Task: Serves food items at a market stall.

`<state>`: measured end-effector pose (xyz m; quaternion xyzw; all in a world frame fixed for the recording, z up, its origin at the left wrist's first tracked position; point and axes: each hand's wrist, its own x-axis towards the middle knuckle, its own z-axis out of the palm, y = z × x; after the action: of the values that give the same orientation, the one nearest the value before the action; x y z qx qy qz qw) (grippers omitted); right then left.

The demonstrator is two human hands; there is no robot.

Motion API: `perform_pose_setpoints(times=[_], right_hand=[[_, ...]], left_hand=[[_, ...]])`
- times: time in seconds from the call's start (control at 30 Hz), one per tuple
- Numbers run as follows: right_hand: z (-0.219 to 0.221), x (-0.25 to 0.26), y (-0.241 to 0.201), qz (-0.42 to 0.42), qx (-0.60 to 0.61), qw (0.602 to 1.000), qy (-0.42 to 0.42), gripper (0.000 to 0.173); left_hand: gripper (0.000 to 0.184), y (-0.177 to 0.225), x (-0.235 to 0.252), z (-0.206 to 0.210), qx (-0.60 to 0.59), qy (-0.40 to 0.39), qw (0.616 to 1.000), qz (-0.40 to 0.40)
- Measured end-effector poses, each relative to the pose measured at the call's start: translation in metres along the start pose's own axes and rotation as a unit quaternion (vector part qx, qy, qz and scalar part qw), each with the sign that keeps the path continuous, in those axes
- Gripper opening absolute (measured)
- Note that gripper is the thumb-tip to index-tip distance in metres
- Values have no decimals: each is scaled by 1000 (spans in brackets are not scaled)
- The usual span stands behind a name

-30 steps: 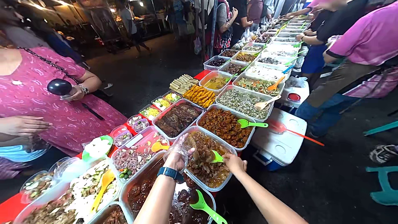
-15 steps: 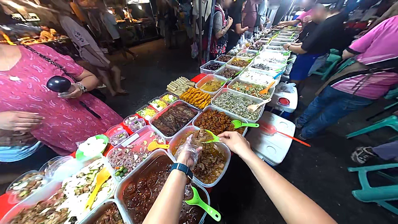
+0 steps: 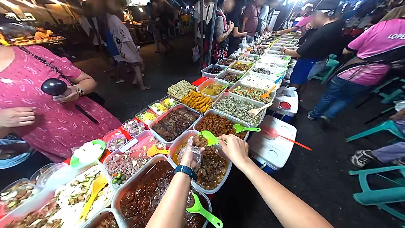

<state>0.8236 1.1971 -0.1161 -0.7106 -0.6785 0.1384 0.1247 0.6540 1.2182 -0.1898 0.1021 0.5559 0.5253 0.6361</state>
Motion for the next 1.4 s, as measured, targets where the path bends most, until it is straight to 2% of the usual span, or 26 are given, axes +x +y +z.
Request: perform_pose_setpoints(times=[0.17,0.33,0.37,0.43,0.5,0.57,0.67,0.73,0.83,0.93,1.0,1.1,1.2,1.3,1.4], right_hand=[[9,6,6,16,66,998,-4,23],[46,40,63,107,305,944,-70,21],[52,39,70,122,295,945,-74,21],[60,27,73,132,177,970,-98,26],[76,11,71,80,41,987,-131,32],[94,5,66,44,-49,987,-146,34],[116,16,65,51,-138,976,-163,40],[132,22,70,54,-150,967,-201,43],[143,26,72,54,-138,973,-177,43],[150,22,71,106,-108,968,-200,43],[147,24,73,137,-71,964,-216,39],[135,24,88,169,-1,966,-193,35],[107,21,98,165,90,967,-173,34],[66,15,75,119,152,969,-153,33],[29,4,31,55,121,987,-96,34]], left_hand=[[46,-3,3,3,11,0,1000,5],[42,1,-1,1,-5,1,1000,-9],[40,3,-3,1,-2,1,1000,-10],[39,10,-7,1,6,7,1000,-12],[38,15,-9,1,17,17,1000,-17],[39,21,-10,0,34,16,999,-30],[36,25,-9,-4,41,25,999,-25],[35,24,-11,-7,35,32,999,-17],[35,27,-10,-9,26,38,999,-7],[35,24,-11,-15,23,48,999,-10],[35,23,-8,-17,22,45,999,-8],[36,23,-5,-22,21,39,999,-2],[35,20,-2,-23,27,33,999,5],[35,16,3,-19,23,24,999,9],[38,10,6,-13,18,18,1000,10]])
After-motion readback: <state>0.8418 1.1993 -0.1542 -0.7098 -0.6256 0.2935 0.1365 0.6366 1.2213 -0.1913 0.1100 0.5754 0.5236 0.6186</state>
